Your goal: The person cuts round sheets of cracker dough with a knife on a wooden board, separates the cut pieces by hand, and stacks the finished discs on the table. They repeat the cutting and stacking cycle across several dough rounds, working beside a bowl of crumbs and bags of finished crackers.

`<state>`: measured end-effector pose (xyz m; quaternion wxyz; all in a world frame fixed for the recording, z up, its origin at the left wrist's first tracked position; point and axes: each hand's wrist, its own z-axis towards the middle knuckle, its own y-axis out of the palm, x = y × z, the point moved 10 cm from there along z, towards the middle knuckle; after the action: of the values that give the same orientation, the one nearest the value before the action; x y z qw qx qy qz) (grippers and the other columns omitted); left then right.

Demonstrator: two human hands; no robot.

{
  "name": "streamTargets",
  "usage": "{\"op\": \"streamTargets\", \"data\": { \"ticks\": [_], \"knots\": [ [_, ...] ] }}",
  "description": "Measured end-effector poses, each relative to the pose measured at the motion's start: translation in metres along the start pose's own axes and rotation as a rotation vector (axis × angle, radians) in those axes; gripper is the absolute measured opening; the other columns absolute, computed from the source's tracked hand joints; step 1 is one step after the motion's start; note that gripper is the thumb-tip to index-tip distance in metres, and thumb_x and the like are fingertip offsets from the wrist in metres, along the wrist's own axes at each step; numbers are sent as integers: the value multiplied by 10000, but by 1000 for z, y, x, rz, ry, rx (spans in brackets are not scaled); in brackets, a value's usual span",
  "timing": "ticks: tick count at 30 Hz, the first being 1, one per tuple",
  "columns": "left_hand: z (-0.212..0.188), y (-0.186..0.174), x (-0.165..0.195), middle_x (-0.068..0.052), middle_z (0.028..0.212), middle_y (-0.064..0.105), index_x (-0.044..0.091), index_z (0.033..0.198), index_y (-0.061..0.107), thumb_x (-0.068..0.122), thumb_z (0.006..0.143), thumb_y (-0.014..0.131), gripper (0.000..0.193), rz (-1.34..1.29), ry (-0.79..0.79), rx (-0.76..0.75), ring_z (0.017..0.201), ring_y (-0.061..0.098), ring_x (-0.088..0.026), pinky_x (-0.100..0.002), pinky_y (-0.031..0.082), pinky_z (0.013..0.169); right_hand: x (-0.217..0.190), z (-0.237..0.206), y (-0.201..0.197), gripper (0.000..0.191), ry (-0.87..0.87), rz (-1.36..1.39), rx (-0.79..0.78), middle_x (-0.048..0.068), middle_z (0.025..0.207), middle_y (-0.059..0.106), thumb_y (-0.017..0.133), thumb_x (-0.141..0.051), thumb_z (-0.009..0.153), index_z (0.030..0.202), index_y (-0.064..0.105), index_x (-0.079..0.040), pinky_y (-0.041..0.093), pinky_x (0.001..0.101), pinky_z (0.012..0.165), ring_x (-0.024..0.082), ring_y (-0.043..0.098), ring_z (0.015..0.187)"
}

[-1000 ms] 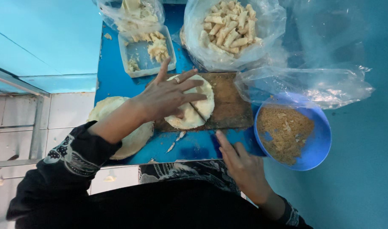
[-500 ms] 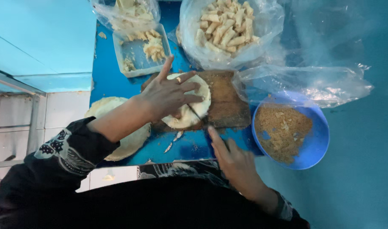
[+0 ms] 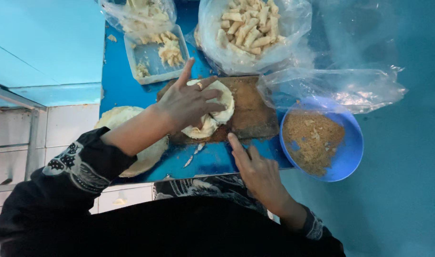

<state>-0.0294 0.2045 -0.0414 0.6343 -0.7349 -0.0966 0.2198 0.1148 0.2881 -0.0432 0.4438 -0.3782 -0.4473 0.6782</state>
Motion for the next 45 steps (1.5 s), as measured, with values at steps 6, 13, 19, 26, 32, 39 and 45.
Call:
{"op": "streamTargets", "data": {
  "ticks": [6,13,19,26,32,39,45],
  "knots": [
    [-1,-1,-4,102,1480,479,472,1369,568,452,649,860,776,-15,-24,-61,1521,273,-229,-740,-41,1163,1,-24,-22,575,-1,18,47,85,750,542,670,-230,977,1518,477,-210,380,413,403,239,510,469],
    [-3,-10,-4,66,1542,421,417,1424,550,333,683,866,810,-215,-35,-172,1511,260,-235,-763,-58,1153,8,-26,-26,566,5,65,81,71,763,531,688,-219,978,1514,508,-191,388,413,421,242,518,499],
    [-4,-12,-4,79,1554,397,411,1457,531,448,670,875,861,-288,-63,-215,1501,252,-233,-780,-31,1132,19,-26,-23,580,-18,136,12,69,731,510,706,-222,981,1521,500,-166,358,387,388,212,465,455],
    [-4,-7,-2,100,1514,432,440,1467,527,531,597,874,941,-165,-87,-106,1506,259,-229,-766,-40,1141,13,-29,-25,609,7,85,50,75,759,510,711,-232,960,1523,484,-178,364,388,400,231,474,481],
    [-7,-5,-1,91,1490,497,409,1401,576,494,565,900,901,-98,-70,-16,1505,299,-229,-747,-54,1161,11,-40,-36,602,15,91,27,74,773,524,683,-208,960,1528,485,-211,405,400,433,235,500,494],
    [-5,-2,-1,92,1431,533,402,1346,619,504,513,915,891,-118,-58,9,1500,332,-244,-731,-77,1155,3,-21,-10,595,9,-5,-4,81,738,535,698,-240,959,1516,493,-193,378,408,395,232,475,444],
    [-6,-2,-2,97,1423,537,414,1332,620,516,505,910,882,-78,-61,-40,1503,320,-247,-733,-88,1152,3,-44,-15,586,26,1,-49,73,716,567,705,-239,945,1496,509,-204,381,384,360,210,469,398]
  ]
}}
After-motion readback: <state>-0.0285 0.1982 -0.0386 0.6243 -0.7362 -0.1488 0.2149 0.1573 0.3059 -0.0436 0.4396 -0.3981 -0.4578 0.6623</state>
